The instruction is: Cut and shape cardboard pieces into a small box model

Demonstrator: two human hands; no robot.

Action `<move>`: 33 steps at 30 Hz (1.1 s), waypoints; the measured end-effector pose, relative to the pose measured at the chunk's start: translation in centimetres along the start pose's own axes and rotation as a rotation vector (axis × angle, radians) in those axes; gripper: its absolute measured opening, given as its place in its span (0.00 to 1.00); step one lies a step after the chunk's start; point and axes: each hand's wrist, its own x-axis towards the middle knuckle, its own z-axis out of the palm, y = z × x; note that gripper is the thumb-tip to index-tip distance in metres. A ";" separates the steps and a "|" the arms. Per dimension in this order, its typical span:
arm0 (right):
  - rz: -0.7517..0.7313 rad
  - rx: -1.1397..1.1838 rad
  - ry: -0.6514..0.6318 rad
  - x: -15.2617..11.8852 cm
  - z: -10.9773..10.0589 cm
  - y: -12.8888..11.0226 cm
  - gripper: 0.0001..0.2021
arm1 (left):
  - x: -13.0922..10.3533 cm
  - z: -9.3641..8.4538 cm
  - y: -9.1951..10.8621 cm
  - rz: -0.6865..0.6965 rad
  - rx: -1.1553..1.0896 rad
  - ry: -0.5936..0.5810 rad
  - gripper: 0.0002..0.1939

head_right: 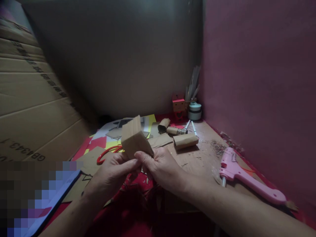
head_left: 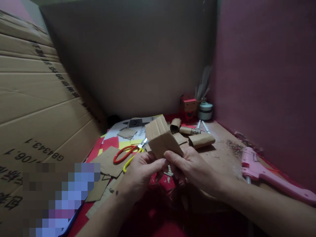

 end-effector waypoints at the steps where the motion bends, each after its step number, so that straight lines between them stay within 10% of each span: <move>1: 0.010 -0.002 -0.007 0.0 0.0 0.0 0.22 | -0.1 -0.1 0.0 0.004 0.032 0.003 0.13; 18: 0.141 0.030 -0.151 0.0 -0.6 -0.7 0.27 | -0.2 -1.2 -0.1 -0.054 0.083 0.015 0.12; 33: -0.100 -0.207 -0.006 0.0 -1.3 -0.6 0.19 | 0.1 -1.6 0.0 -0.121 0.081 0.018 0.13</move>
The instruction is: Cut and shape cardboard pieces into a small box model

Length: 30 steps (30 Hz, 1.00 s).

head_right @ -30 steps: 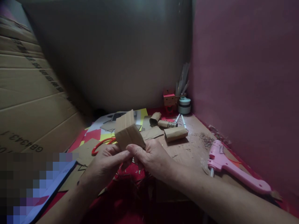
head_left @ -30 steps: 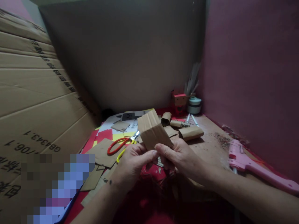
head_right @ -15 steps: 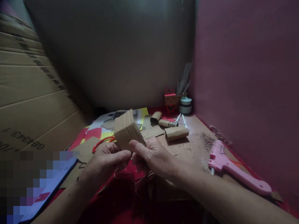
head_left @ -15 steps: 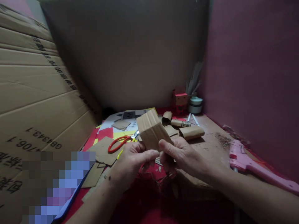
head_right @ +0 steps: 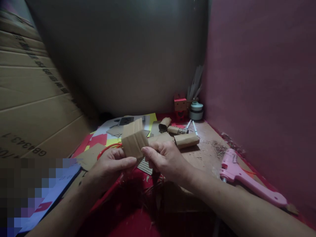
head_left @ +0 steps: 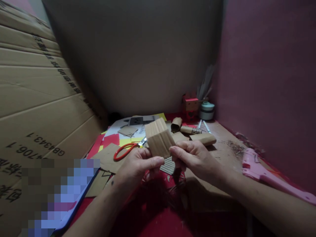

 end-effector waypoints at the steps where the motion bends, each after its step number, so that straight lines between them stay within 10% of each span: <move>1: -0.024 -0.029 0.025 -0.2 0.1 0.1 0.19 | 0.0 0.2 0.0 0.007 -0.016 0.006 0.13; 8: -0.015 0.055 -0.013 0.1 -0.1 0.1 0.17 | -0.1 0.2 0.3 0.038 -0.013 -0.006 0.13; 17: -0.217 0.189 0.255 0.8 -0.3 0.9 0.12 | -0.7 0.7 1.3 -0.026 0.209 -0.056 0.10; 23: -0.015 0.163 0.171 0.9 -0.8 0.4 0.11 | 0.2 0.3 -0.4 0.316 0.451 0.112 0.06; 30: -0.192 0.048 0.285 0.7 -0.5 1.0 0.05 | -0.1 0.7 -0.4 0.636 0.612 0.334 0.04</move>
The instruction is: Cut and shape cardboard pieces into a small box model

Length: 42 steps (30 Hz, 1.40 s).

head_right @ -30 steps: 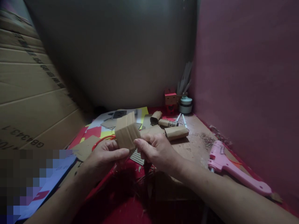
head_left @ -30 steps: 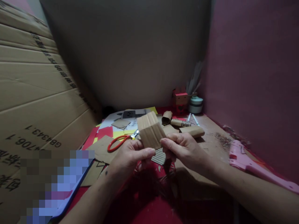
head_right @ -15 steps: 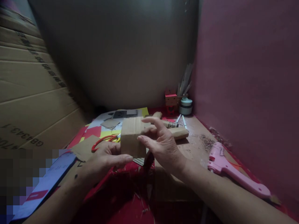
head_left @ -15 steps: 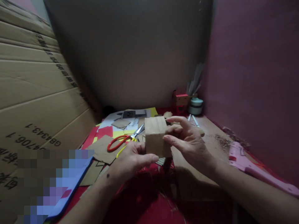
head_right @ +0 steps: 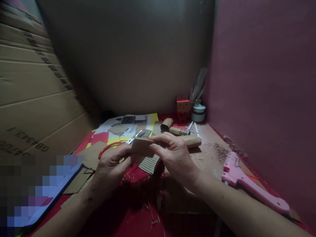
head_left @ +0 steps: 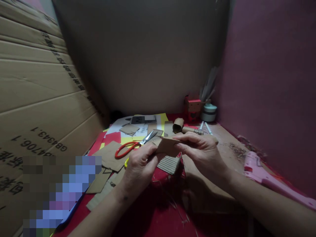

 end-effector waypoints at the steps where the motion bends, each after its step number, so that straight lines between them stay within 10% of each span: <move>1: -0.032 -0.044 0.004 0.0 0.0 0.1 0.05 | 0.0 0.0 0.3 -0.039 -0.027 0.012 0.03; 6: -0.123 -0.219 -0.033 -0.1 -0.3 0.3 0.07 | 0.6 -0.6 1.2 -0.395 -0.372 0.015 0.05; 13: -0.294 -0.266 -0.429 -0.1 -0.8 -0.6 0.43 | 0.9 -1.3 0.6 -0.627 -0.815 -0.158 0.12; 19: -0.118 -0.080 -0.502 0.3 -1.0 -0.6 0.31 | 0.8 -1.2 0.3 -0.500 -0.758 -0.194 0.11; 24: 0.095 0.105 -0.433 0.6 -0.8 0.0 0.34 | 0.7 -0.8 1.0 -0.335 -0.747 -0.207 0.31; 42: 0.014 0.083 -0.390 1.9 -0.5 0.2 0.27 | 0.7 -1.2 1.4 -0.202 -0.518 -0.191 0.28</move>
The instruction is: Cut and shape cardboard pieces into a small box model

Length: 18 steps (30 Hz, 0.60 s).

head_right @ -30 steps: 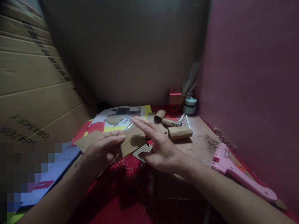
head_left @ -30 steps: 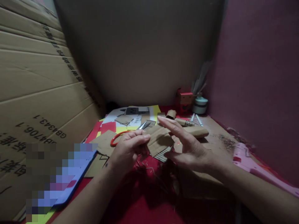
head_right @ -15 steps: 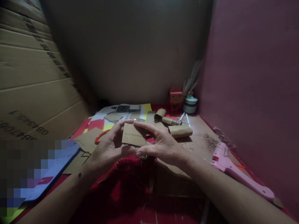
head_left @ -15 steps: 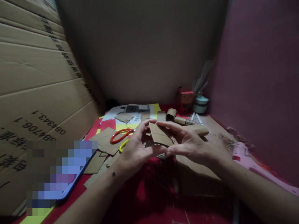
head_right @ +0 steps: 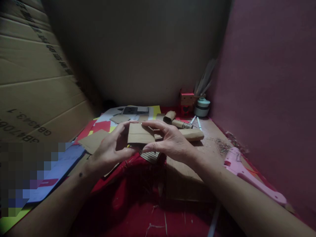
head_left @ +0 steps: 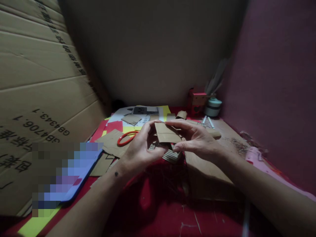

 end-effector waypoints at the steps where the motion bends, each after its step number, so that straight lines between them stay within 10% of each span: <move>1: -0.001 0.001 -0.008 0.1 -0.2 0.1 0.27 | 0.0 -0.1 0.0 0.007 0.004 -0.013 0.27; 10: 0.083 0.080 -0.219 1.0 -2.3 1.6 0.25 | 0.1 0.5 -1.6 -0.046 0.686 0.084 0.32; 18: 0.395 -0.420 0.132 -0.2 -2.1 2.1 0.14 | 0.1 1.1 -2.3 -0.125 0.795 0.063 0.37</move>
